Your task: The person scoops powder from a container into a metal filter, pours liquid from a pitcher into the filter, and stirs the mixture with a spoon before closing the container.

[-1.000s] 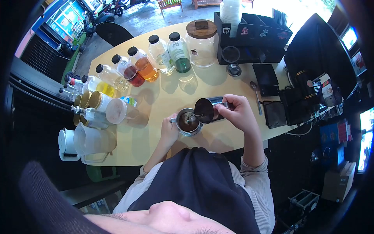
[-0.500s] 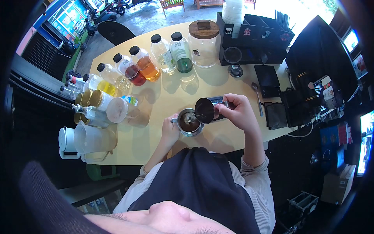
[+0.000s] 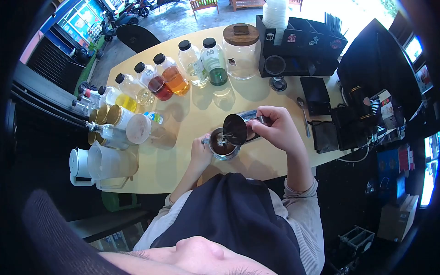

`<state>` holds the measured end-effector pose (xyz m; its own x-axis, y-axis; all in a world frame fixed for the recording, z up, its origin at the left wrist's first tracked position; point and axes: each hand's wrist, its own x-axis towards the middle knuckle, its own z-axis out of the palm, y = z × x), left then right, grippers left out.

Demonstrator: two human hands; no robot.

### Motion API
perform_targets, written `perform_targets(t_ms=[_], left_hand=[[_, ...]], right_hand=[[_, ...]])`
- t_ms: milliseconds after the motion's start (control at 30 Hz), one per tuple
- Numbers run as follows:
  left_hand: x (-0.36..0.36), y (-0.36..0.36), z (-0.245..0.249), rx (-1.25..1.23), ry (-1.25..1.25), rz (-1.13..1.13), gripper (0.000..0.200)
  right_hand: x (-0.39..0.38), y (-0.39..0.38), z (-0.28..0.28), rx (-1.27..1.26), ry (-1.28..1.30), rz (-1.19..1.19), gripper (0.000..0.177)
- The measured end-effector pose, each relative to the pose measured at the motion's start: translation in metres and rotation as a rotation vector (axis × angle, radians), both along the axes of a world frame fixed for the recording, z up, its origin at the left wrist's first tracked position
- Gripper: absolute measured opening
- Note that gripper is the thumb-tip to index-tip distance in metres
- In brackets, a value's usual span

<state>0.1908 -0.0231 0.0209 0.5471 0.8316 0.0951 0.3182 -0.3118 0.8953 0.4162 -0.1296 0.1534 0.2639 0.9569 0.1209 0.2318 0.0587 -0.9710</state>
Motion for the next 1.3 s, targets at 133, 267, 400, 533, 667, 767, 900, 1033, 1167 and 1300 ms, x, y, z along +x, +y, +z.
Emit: perform_targets(t_ms=[133, 267, 400, 533, 667, 767, 900, 1033, 1167, 1300], left_hand=[[0.001, 0.0, 0.001, -0.003, 0.001, 0.002, 0.046], [0.0, 0.0, 0.002, -0.01, 0.037, 0.005, 0.045], [0.001, 0.0, -0.001, 0.014, 0.001, 0.016, 0.044], [0.001, 0.0, 0.0, 0.004, 0.023, 0.016, 0.044], [0.0, 0.001, -0.004, 0.015, 0.018, 0.019, 0.045], [0.0, 0.003, -0.013, 0.047, 0.009, 0.027, 0.046], [-0.001, 0.004, -0.015, 0.044, 0.027, 0.031, 0.048], [0.0, 0.003, -0.015, 0.024, -0.01, 0.039, 0.047], [0.0, 0.002, -0.008, 0.038, 0.003, 0.029, 0.047], [0.0, 0.002, -0.008, 0.028, 0.017, 0.031, 0.047]], right_hand=[[-0.001, 0.001, 0.003, 0.006, -0.026, 0.008, 0.022], [-0.001, 0.002, 0.002, 0.022, -0.025, 0.019, 0.023], [-0.001, -0.001, 0.003, 0.01, -0.026, 0.028, 0.022], [0.0, -0.005, 0.002, 0.012, -0.009, 0.026, 0.022], [0.006, -0.012, 0.007, -0.033, -0.069, 0.047, 0.02], [0.008, -0.016, 0.007, -0.038, -0.1, 0.044, 0.02], [0.011, -0.018, 0.006, -0.034, -0.046, 0.019, 0.02], [0.011, -0.018, 0.006, -0.012, 0.011, -0.016, 0.021], [0.016, -0.017, 0.006, -0.006, -0.044, -0.032, 0.022], [0.02, -0.014, 0.004, 0.008, -0.065, -0.046, 0.023]])
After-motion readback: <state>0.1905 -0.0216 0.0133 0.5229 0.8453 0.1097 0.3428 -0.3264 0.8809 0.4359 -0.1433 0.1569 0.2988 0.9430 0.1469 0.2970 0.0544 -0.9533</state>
